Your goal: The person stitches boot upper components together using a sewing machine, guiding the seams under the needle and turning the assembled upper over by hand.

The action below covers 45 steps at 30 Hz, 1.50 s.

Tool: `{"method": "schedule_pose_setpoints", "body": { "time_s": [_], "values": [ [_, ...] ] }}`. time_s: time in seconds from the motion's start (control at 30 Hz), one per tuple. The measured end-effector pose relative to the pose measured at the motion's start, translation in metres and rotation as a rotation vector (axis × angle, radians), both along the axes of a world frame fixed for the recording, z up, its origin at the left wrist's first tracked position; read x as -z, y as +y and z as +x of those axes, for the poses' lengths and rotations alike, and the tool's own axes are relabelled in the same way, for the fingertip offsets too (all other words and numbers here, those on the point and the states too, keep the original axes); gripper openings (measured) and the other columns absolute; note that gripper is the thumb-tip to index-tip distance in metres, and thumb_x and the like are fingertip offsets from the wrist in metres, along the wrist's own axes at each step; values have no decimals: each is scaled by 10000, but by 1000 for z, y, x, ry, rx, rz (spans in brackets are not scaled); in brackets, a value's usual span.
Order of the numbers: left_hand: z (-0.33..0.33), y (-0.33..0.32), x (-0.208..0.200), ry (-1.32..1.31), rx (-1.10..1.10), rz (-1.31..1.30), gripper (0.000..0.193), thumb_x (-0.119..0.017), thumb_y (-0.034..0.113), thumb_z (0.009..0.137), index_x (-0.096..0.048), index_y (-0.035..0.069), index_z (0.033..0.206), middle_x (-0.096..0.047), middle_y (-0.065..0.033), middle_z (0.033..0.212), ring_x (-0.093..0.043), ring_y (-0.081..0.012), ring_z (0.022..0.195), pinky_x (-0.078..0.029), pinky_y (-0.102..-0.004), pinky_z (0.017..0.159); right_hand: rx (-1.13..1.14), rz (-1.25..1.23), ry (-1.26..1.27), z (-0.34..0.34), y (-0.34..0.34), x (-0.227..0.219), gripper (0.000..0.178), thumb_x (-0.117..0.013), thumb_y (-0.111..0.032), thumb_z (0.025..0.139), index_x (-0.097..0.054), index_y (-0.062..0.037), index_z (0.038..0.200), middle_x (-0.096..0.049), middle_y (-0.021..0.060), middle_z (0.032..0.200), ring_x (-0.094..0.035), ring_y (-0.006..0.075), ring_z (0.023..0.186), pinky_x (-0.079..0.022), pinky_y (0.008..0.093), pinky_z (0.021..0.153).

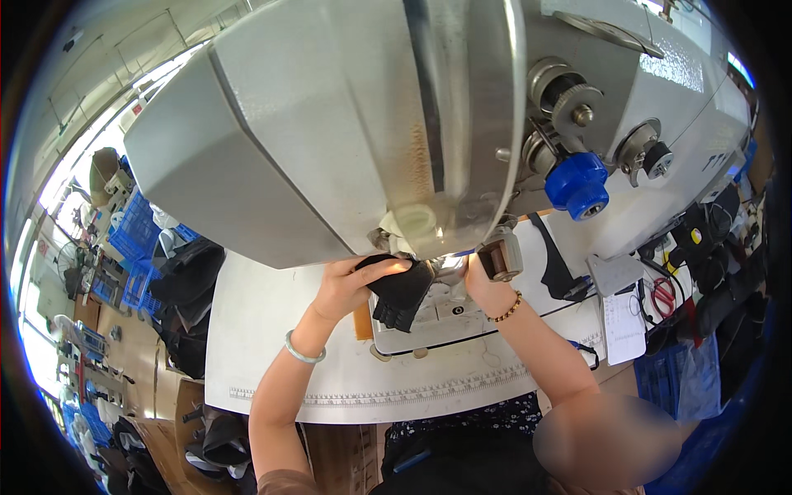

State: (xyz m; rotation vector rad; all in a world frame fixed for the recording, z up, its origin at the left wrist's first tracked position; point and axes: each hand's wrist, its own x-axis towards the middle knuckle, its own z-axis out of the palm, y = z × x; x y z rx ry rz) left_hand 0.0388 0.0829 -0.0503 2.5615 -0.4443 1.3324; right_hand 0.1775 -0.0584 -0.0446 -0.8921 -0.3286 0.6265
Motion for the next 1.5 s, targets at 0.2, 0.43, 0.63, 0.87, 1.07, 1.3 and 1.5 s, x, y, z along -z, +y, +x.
{"method": "schedule_pose_setpoints", "body": {
  "time_s": [0.2,0.43,0.63,0.87,1.07,1.3,1.5],
  "values": [
    [-15,-21,29,-103,-344,52,549,-618,-92,521,-643,72,1045,-600,-93,909,-572,-267,760,-507,-366,704,39,131,-52,-6,2,9,142,-432,-8,788,-569,-14,751,-551,-10,661,-466,31,532,-366,204,466],
    [-28,-56,7,435,418,-2176,360,-672,246,841,-536,-70,947,-595,-137,890,-598,-236,811,-500,-355,694,-10,105,-59,0,9,16,145,-437,-28,803,-567,-33,738,-524,-21,628,-432,34,478,-322,213,399],
    [-23,-80,2,343,151,-1770,316,-683,260,836,-565,-28,894,-610,-81,735,-604,-177,621,-448,-269,550,-52,45,-146,5,7,15,167,-430,-72,816,-576,-61,736,-521,-24,598,-399,44,387,-234,215,305],
    [-22,-88,-4,367,93,-1698,280,-621,263,867,-544,-7,870,-590,-86,691,-580,-184,601,-427,-271,548,-22,-68,-100,1,1,7,181,-413,-39,796,-584,-55,742,-516,-11,571,-418,44,385,-256,207,290],
    [-16,-86,-4,268,124,-1699,287,-620,259,864,-543,-15,824,-586,-86,685,-584,-189,614,-437,-284,565,-75,50,-118,7,7,20,163,-437,-59,821,-585,-56,755,-531,-10,579,-432,39,391,-259,201,295],
    [-13,-75,-4,314,148,-1666,304,-624,249,850,-568,-50,856,-616,-119,691,-606,-181,623,-481,-264,593,-87,163,-17,-1,8,6,173,-487,-140,883,-593,-66,769,-573,-31,661,-499,19,495,-339,195,396],
    [-15,-66,1,319,177,-1656,306,-639,262,838,-578,-38,833,-618,-118,677,-617,-179,620,-485,-252,570,-85,97,22,11,15,30,137,-476,-44,845,-600,-67,789,-562,-39,662,-496,32,519,-359,197,452]
  ]
}}
